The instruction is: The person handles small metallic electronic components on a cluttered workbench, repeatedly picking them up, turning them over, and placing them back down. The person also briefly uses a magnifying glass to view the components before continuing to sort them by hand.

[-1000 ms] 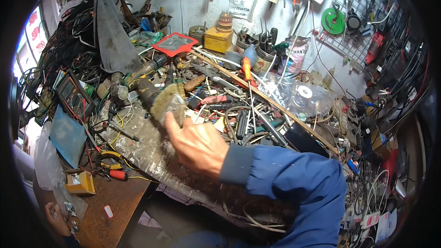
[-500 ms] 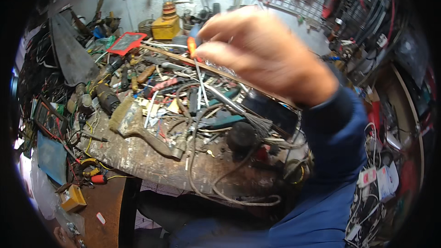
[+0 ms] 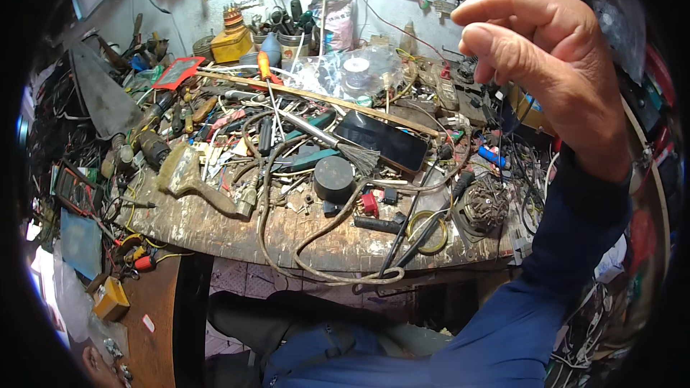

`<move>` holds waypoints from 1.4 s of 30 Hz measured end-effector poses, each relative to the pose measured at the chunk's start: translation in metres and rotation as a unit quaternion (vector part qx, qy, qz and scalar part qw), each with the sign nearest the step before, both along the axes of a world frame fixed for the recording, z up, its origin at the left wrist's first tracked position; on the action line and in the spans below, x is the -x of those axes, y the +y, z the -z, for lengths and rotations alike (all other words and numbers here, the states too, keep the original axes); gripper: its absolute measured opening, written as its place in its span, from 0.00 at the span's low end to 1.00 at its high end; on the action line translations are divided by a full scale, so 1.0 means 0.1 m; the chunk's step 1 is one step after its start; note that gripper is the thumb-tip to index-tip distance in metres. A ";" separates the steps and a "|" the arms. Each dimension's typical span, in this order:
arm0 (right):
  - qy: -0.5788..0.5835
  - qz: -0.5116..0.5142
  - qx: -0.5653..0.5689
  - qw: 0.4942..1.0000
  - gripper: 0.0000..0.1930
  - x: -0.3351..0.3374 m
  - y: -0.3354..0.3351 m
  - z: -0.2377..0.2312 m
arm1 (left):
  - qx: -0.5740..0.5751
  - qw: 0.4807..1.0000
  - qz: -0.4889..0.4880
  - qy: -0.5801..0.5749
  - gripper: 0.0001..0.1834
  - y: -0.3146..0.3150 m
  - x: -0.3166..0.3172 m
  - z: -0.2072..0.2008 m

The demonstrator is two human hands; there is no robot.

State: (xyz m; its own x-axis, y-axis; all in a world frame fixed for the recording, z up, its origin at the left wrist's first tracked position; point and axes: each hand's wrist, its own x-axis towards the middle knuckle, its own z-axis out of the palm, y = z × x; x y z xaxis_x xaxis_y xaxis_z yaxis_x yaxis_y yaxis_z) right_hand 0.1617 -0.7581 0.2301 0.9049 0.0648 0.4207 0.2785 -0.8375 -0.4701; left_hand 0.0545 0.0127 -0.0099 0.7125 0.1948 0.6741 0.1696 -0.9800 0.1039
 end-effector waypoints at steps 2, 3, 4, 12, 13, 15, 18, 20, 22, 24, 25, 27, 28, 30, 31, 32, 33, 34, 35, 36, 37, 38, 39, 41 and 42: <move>-0.015 -0.034 -0.044 0.998 0.16 -0.19 0.16 0.10 | 0.239 0.971 0.004 -0.005 0.12 0.34 0.24 0.11; 0.023 -0.021 -0.035 0.999 0.14 -0.20 0.23 0.10 | 0.440 0.895 0.005 -0.073 0.13 0.58 0.26 0.26; 0.036 -0.034 -0.027 0.998 0.14 -0.24 0.28 0.14 | 0.409 0.910 -0.008 -0.071 0.14 0.40 0.20 0.20; 0.136 -0.121 -0.005 0.983 0.17 -0.50 0.37 0.55 | 0.296 0.944 0.030 -0.145 0.11 -0.21 0.02 -0.15; 0.129 -0.141 0.016 0.981 0.18 -0.60 0.43 0.60 | 0.302 0.941 0.028 -0.151 0.10 -0.23 0.07 -0.17; 0.076 -0.216 0.087 0.969 0.20 -0.76 0.58 0.70 | 0.335 0.930 0.035 -0.146 0.09 -0.32 0.11 -0.23; 0.033 -0.243 0.106 0.964 0.19 -0.86 1.12 0.81 | 0.340 0.930 0.046 -0.134 0.08 -0.44 0.09 -0.31; 0.108 -0.237 0.098 0.960 0.14 -0.94 1.51 0.78 | 0.334 0.934 0.027 -0.122 0.07 -0.50 0.05 -0.34; 0.153 -0.261 0.144 0.942 0.13 -1.00 1.76 0.75 | 0.335 0.937 0.005 -0.101 0.07 -0.61 -0.07 -0.30; 0.165 -0.347 0.198 0.902 0.14 -1.15 1.98 0.82 | 0.220 0.968 0.023 -0.120 0.07 -0.50 0.06 -0.18; 0.173 -0.385 0.207 0.883 0.15 -1.20 2.06 0.84 | 0.305 0.945 0.026 -0.117 0.08 -0.48 0.09 -0.12; 0.183 -0.428 0.229 0.855 0.16 -1.27 2.08 0.88 | 0.325 0.940 0.032 -0.099 0.09 -0.50 0.11 -0.07; 0.191 -0.429 0.231 0.852 0.16 -1.32 2.06 0.88 | 0.301 0.947 0.049 -0.101 0.08 -0.52 0.09 -0.11; 0.187 -0.385 0.260 0.866 0.16 -1.47 1.97 0.89 | 0.319 0.943 0.036 -0.092 0.08 -0.48 0.06 -0.10; 0.183 -0.357 0.276 0.874 0.16 -1.59 1.90 0.92 | 0.330 0.940 0.024 -0.086 0.08 -0.46 0.06 -0.05; 0.161 -0.325 0.280 0.889 0.15 -1.74 1.82 0.99 | 0.335 0.939 0.016 -0.069 0.08 -0.42 0.10 -0.02; 0.144 -0.289 0.270 0.907 0.14 -1.92 1.73 1.09 | 0.339 0.939 0.007 -0.052 0.09 -0.36 0.13 0.00; 0.138 -0.250 0.276 0.918 0.13 -2.05 1.65 1.10 | 0.348 0.937 0.004 -0.033 0.09 -0.30 0.09 0.04; 0.126 -0.220 0.279 0.926 0.12 -2.20 1.61 1.12 | 0.337 0.941 0.007 -0.035 0.09 -0.30 0.06 0.07; 0.125 -0.194 0.268 0.935 0.12 -2.35 1.60 1.15 | 0.327 0.944 0.003 -0.037 0.09 -0.33 0.05 0.09; 0.122 -0.167 0.257 0.944 0.11 -2.49 1.61 1.15 | 0.316 0.948 -0.001 -0.040 0.10 -0.37 0.02 0.11; 0.109 -0.182 0.231 0.950 0.11 -2.63 1.65 1.17 | 0.331 0.943 -0.015 -0.042 0.10 -0.40 0.02 0.14; 0.121 -0.169 0.201 0.957 0.11 -2.79 1.66 1.25 | 0.341 0.939 -0.045 -0.024 0.10 -0.44 0.01 0.09; 0.094 -0.186 0.221 0.953 0.11 -3.07 1.81 1.35 | 0.363 0.926 -0.106 0.014 0.09 -0.50 0.01 0.02; 0.083 -0.191 0.216 0.954 0.11 -3.13 1.83 1.38 | 0.290 0.952 -0.097 -0.019 0.10 -0.41 -0.02 0.20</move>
State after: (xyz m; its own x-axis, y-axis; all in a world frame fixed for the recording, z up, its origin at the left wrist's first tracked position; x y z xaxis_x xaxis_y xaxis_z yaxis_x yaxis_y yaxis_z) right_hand 0.4747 -0.5753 0.0917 0.8325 0.5377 0.1336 0.5537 -0.8157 -0.1676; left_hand 0.0563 -0.0278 -0.0298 0.6033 0.6672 0.4368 0.3263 -0.7063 0.6282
